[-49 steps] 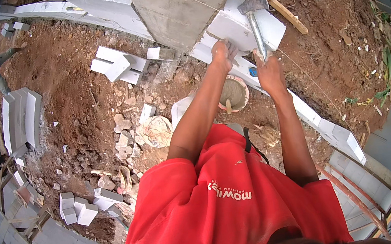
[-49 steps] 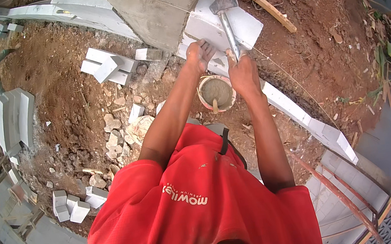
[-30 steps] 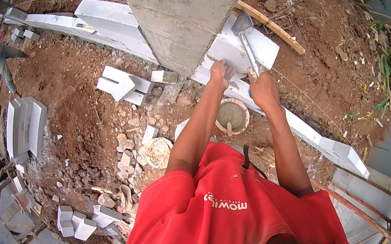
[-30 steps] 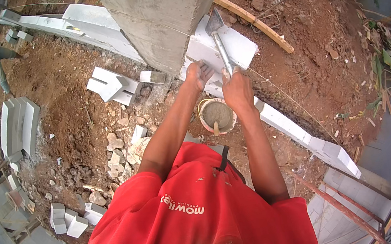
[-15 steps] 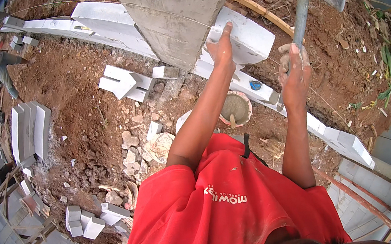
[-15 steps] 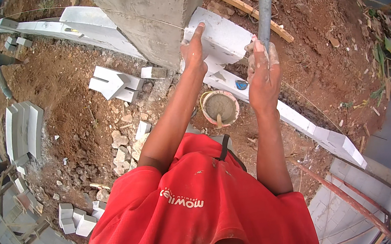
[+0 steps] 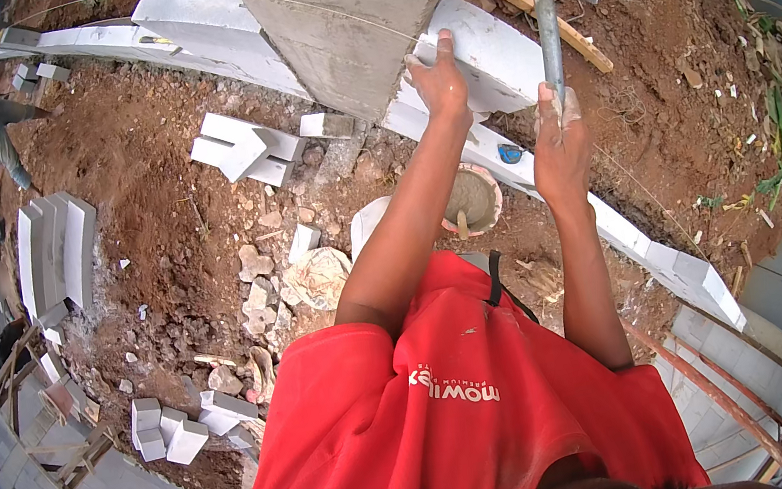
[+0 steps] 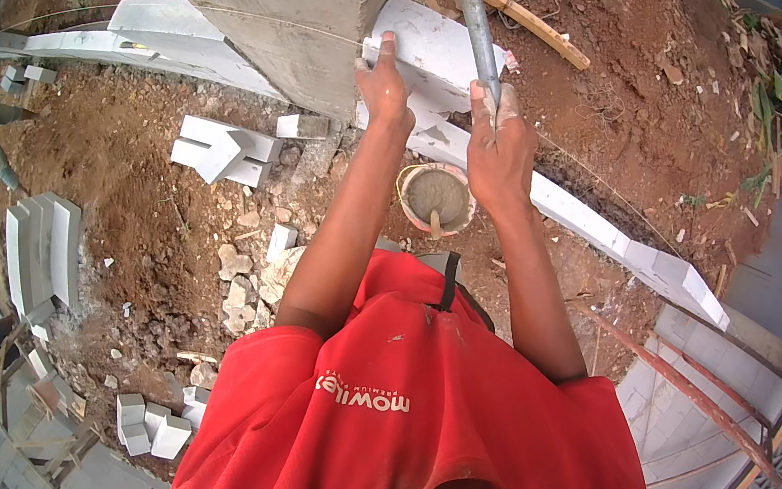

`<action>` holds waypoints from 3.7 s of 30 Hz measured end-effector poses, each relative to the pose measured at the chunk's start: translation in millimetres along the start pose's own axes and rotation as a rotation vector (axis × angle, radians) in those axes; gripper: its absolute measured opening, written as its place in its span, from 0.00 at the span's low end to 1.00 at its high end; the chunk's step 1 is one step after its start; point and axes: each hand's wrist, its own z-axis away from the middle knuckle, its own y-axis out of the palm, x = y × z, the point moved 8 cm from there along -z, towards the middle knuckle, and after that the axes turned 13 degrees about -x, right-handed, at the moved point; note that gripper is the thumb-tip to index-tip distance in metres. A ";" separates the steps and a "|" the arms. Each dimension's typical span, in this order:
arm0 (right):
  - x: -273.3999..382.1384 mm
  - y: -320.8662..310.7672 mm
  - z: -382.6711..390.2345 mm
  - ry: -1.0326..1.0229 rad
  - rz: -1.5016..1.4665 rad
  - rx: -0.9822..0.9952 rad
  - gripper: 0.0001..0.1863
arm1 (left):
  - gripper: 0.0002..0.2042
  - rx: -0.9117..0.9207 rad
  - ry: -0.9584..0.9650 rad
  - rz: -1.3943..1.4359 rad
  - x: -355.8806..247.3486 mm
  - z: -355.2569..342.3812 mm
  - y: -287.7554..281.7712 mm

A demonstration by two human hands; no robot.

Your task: The person scoops mortar from a bucket with a trowel, spreads it onto white blocks, and places the blocks onto a low wall. The person uses a hammer to tap blocks into position and continues the process along the wall.

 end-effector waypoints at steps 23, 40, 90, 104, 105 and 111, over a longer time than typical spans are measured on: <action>-261.7 34.8 179.5 0.863 -0.512 0.125 0.20 | 0.31 0.846 1.403 -0.908 -91.3 94.3 124.7; -127.2 128.1 80.0 1.041 -1.131 0.199 0.11 | 0.35 0.757 1.395 -1.425 -52.2 30.2 133.4; -631.9 174.0 575.8 1.637 0.302 -0.012 0.27 | 0.29 0.641 1.250 -1.308 -65.0 32.8 132.5; -595.8 146.0 351.2 1.159 -0.642 -0.388 0.19 | 0.08 1.135 1.589 -0.539 -62.1 163.6 22.2; -586.6 150.9 342.8 1.119 -0.539 -0.419 0.20 | 0.09 1.208 1.451 -0.578 -40.7 164.0 -10.5; -531.3 220.0 349.5 1.290 -0.582 -0.235 0.19 | 0.20 0.912 0.658 -1.223 54.9 5.2 -216.2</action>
